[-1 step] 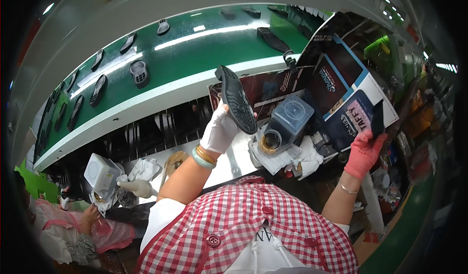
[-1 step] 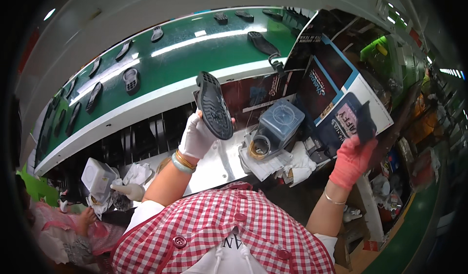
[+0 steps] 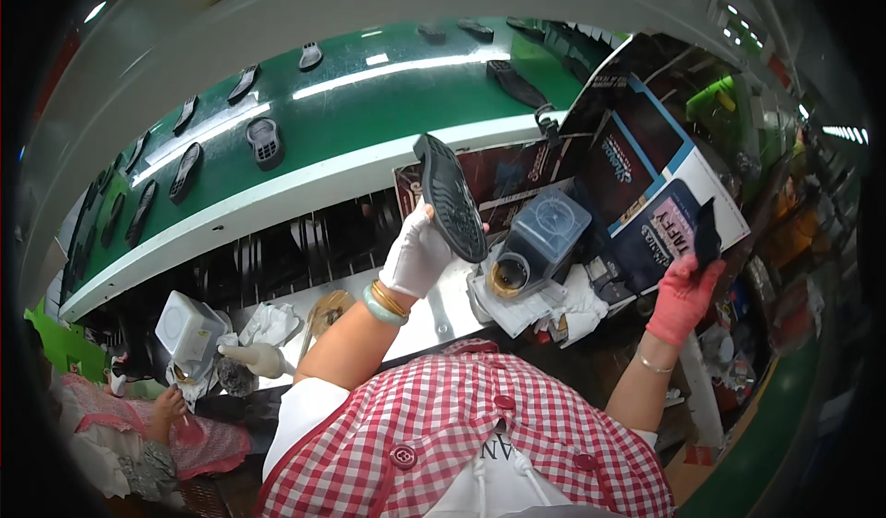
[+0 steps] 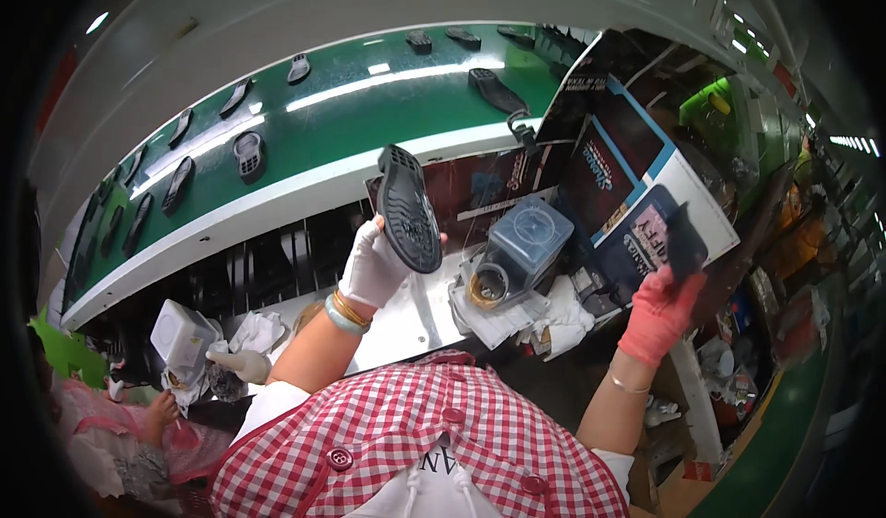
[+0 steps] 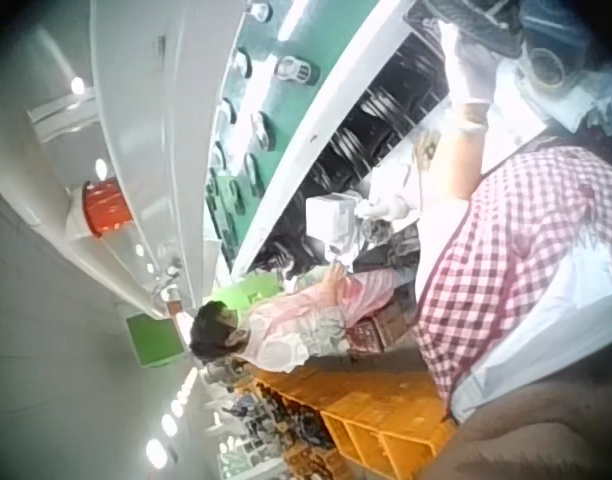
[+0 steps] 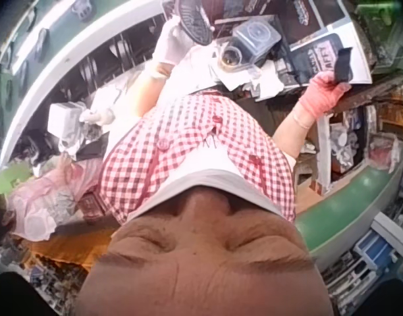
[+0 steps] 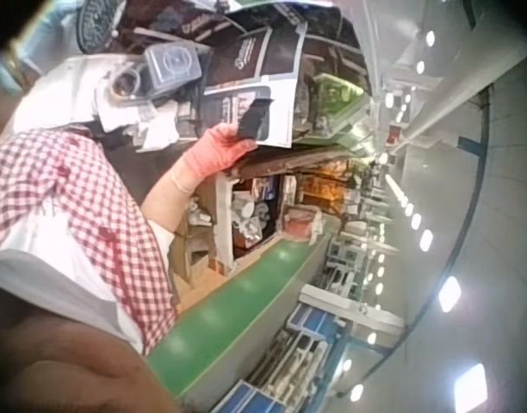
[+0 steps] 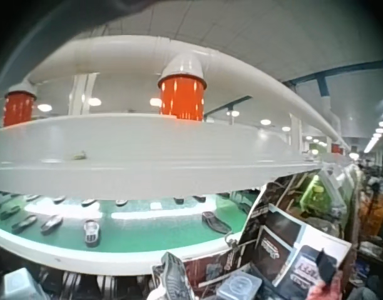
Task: The person scrubs the soles of black slipper-style shoes using a blue scrubbing tool. They pick up shoes from a green conveyor belt, scrub the textured bottom surface, and place them back on the belt.
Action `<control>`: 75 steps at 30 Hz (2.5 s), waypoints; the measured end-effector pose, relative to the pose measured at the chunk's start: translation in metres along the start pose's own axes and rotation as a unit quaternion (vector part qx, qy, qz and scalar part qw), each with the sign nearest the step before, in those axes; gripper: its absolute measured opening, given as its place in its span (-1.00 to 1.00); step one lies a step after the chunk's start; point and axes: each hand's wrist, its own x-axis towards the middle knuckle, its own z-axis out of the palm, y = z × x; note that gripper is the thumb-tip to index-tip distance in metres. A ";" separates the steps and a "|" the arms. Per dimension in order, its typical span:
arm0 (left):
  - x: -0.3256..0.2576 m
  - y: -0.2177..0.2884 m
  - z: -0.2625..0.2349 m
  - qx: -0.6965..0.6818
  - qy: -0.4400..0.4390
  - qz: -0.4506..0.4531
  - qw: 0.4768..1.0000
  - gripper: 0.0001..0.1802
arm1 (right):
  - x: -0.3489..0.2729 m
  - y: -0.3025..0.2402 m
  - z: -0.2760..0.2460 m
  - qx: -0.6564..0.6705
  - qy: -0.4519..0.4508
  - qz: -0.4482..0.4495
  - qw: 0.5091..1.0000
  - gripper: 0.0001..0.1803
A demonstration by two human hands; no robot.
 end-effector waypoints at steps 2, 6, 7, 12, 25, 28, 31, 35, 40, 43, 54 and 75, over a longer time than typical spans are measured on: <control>0.014 -0.005 0.011 -0.084 -0.009 -0.053 0.995 -0.36 | -0.008 -0.002 -0.015 -0.069 0.060 -0.022 0.996 -0.70; 0.120 0.028 -0.010 0.007 -0.091 0.030 0.995 -0.51 | -0.015 0.034 -0.031 -0.091 0.231 0.005 0.969 -0.73; 0.136 0.040 -0.036 0.340 -0.107 0.070 0.932 -0.48 | -0.013 0.049 -0.037 -0.109 0.188 0.043 0.975 -0.70; 0.123 0.008 -0.026 0.015 0.185 -0.126 0.975 -0.39 | -0.042 0.075 -0.009 -0.227 0.204 0.061 0.950 -0.60; 0.077 0.290 -0.189 0.805 0.458 -0.181 0.331 -0.19 | -0.072 0.113 -0.025 -0.257 0.200 0.163 0.931 -0.72; 0.083 0.292 -0.194 0.755 0.443 -0.069 0.479 -0.15 | -0.074 0.112 -0.030 -0.297 0.215 0.158 0.917 -0.72; 0.055 0.288 -0.203 0.588 0.350 0.120 0.719 -0.16 | -0.071 0.119 -0.037 -0.366 0.198 0.165 0.894 -0.73; -0.031 0.182 -0.076 0.451 0.225 0.192 0.842 -0.22 | -0.068 0.133 -0.050 -0.505 0.160 0.185 0.828 -0.68; -0.081 0.064 -0.054 0.219 0.133 0.115 0.960 -0.25 | -0.062 0.144 -0.083 -0.604 0.146 0.227 0.750 -0.64; -0.110 0.019 -0.057 0.153 0.193 0.056 0.968 -0.31 | -0.058 0.159 -0.095 -0.623 0.111 0.273 0.724 -0.68; -0.142 -0.033 -0.100 -0.103 0.208 -0.138 0.963 -0.44 | -0.052 0.179 -0.123 -0.643 0.085 0.301 0.699 -0.67; -0.144 -0.047 -0.094 -0.076 0.272 -0.092 0.955 -0.07 | -0.072 0.191 0.008 -0.374 0.042 0.370 0.849 -0.76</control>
